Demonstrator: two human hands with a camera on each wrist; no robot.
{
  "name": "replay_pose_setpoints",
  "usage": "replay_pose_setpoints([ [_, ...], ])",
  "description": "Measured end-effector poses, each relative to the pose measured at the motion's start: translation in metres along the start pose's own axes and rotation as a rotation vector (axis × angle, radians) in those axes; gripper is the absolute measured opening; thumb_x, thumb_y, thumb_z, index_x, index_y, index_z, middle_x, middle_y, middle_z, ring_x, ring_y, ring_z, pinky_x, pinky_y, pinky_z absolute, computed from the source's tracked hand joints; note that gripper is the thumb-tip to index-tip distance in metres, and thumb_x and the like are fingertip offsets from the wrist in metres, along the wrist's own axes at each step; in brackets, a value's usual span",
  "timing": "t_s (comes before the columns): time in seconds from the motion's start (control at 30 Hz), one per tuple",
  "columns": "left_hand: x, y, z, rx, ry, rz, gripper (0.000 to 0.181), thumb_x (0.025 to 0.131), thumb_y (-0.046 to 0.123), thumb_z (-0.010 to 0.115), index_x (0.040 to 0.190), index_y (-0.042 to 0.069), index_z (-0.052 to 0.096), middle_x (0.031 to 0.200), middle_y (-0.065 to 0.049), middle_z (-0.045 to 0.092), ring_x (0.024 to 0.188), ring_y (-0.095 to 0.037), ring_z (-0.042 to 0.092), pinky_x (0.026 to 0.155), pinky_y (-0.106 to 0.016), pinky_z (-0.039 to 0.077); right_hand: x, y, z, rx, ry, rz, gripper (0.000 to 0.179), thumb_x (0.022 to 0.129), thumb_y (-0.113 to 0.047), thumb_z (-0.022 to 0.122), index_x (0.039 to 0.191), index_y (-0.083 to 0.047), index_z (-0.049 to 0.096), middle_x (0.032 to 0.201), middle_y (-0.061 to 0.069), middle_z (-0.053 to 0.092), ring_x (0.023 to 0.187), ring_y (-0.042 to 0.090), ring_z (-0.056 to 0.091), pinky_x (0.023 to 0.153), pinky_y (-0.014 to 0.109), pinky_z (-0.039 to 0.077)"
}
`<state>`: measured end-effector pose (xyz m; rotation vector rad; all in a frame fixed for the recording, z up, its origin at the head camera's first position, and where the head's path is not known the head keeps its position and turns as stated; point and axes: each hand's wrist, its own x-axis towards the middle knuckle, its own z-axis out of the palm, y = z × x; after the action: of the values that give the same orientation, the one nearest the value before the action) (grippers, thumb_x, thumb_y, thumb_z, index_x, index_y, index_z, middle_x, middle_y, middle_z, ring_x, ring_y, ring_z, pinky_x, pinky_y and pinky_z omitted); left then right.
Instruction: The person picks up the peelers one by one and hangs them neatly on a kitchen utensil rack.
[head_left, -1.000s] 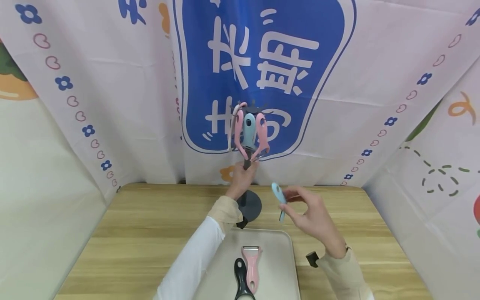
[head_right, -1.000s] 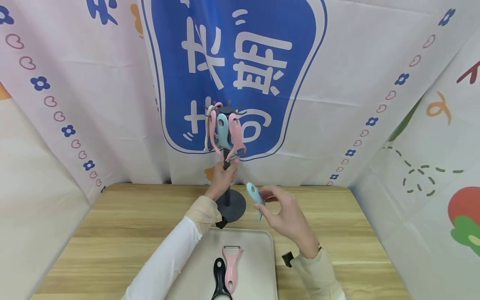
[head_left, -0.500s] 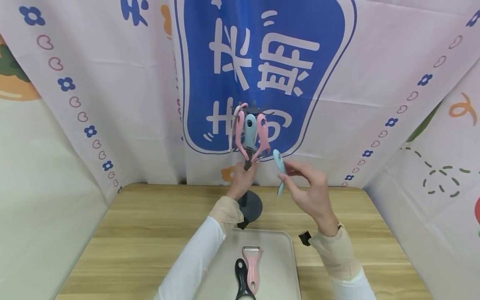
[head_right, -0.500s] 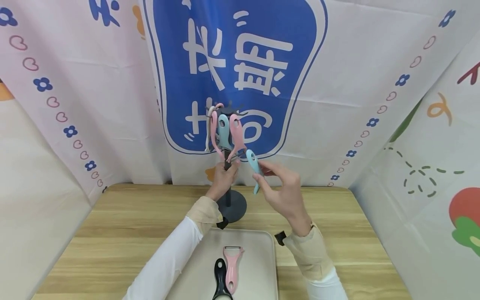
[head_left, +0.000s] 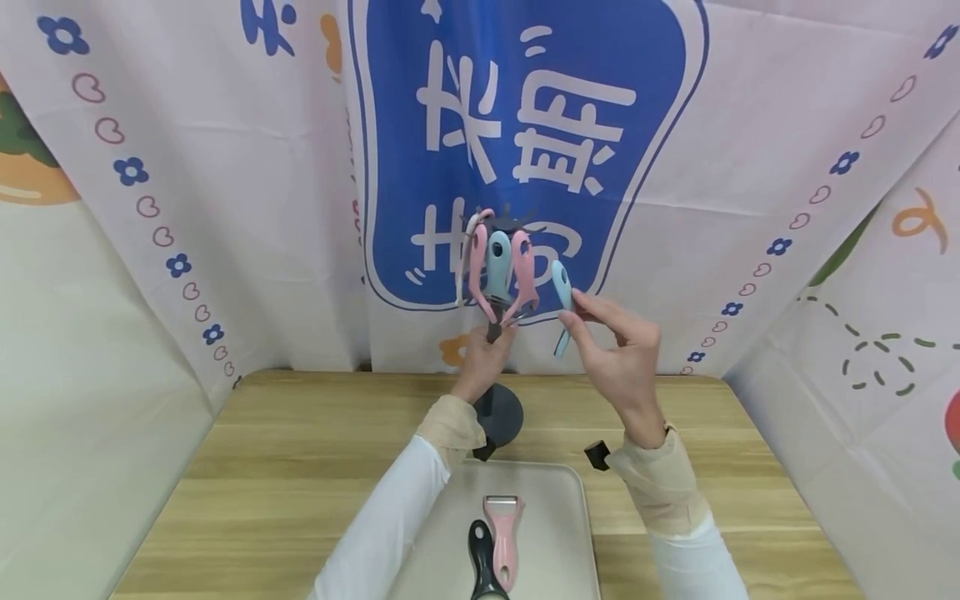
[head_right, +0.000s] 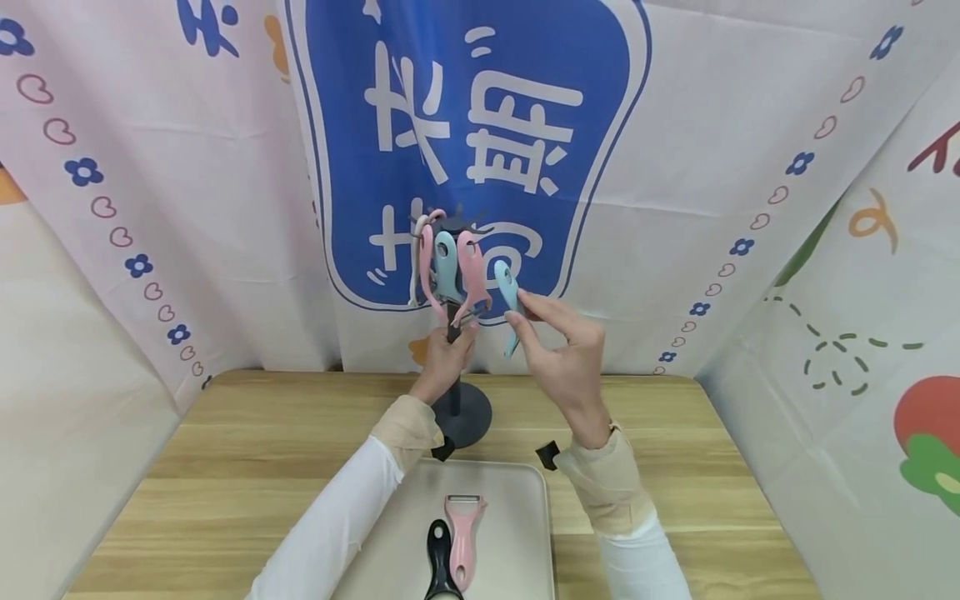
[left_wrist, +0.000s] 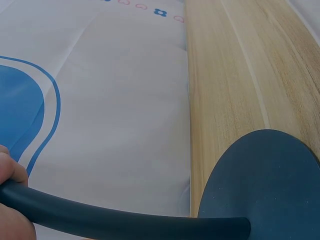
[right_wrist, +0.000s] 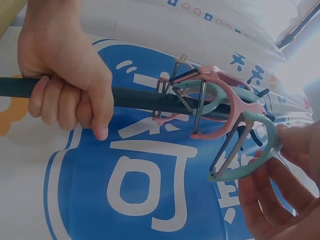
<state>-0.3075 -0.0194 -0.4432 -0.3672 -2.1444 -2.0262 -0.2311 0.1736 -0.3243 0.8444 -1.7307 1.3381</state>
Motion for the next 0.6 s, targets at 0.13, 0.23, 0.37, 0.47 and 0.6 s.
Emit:
replay_pose_setpoints([
  [0.13, -0.001, 0.0, -0.001, 0.001, 0.003, -0.003, 0.053, 0.109, 0.03, 0.058, 0.061, 0.015, 0.042, 0.053, 0.007, 0.035, 0.045, -0.011, 0.03, 0.045, -0.028, 0.026, 0.009, 0.001, 0.004, 0.022, 0.044, 0.015, 0.035, 0.085, 0.017, 0.079, 0.118, 0.004, 0.079, 0.108, 0.024, 0.079, 0.096, 0.007, 0.077, 0.087, 0.023, 0.061],
  [0.23, 0.0, 0.0, -0.001, 0.002, 0.002, -0.002, 0.052, 0.109, 0.028, 0.058, 0.061, 0.014, 0.043, 0.053, 0.007, 0.035, 0.045, -0.011, 0.031, 0.045, -0.028, 0.026, 0.015, 0.001, 0.006, 0.036, 0.062, 0.013, 0.033, 0.087, 0.015, 0.079, 0.118, 0.005, 0.078, 0.107, 0.025, 0.079, 0.095, 0.007, 0.077, 0.087, 0.025, 0.061],
  [0.37, 0.001, 0.001, -0.001, 0.002, 0.002, 0.006, 0.051, 0.109, 0.03, 0.058, 0.063, 0.015, 0.044, 0.054, 0.007, 0.037, 0.046, -0.011, 0.032, 0.046, -0.028, 0.027, 0.022, 0.002, 0.008, 0.042, 0.076, 0.026, 0.031, 0.089, 0.013, 0.078, 0.12, 0.005, 0.077, 0.107, 0.026, 0.078, 0.095, 0.007, 0.076, 0.088, 0.025, 0.061],
  [0.47, 0.001, 0.0, -0.001, 0.005, 0.0, 0.004, 0.051, 0.109, 0.031, 0.058, 0.062, 0.015, 0.044, 0.054, 0.007, 0.037, 0.046, -0.011, 0.032, 0.046, -0.028, 0.027, 0.026, 0.003, 0.01, 0.045, 0.094, 0.044, 0.03, 0.09, 0.012, 0.076, 0.12, 0.005, 0.077, 0.107, 0.027, 0.078, 0.093, 0.006, 0.076, 0.087, 0.024, 0.061],
  [0.6, 0.0, -0.001, -0.001, 0.003, 0.001, -0.003, 0.052, 0.108, 0.029, 0.058, 0.061, 0.015, 0.043, 0.052, 0.007, 0.036, 0.044, -0.011, 0.031, 0.045, -0.029, 0.026, 0.03, 0.005, 0.013, 0.056, 0.118, 0.089, 0.029, 0.093, 0.009, 0.075, 0.121, 0.004, 0.077, 0.112, 0.026, 0.078, 0.095, 0.008, 0.074, 0.089, 0.023, 0.06],
])
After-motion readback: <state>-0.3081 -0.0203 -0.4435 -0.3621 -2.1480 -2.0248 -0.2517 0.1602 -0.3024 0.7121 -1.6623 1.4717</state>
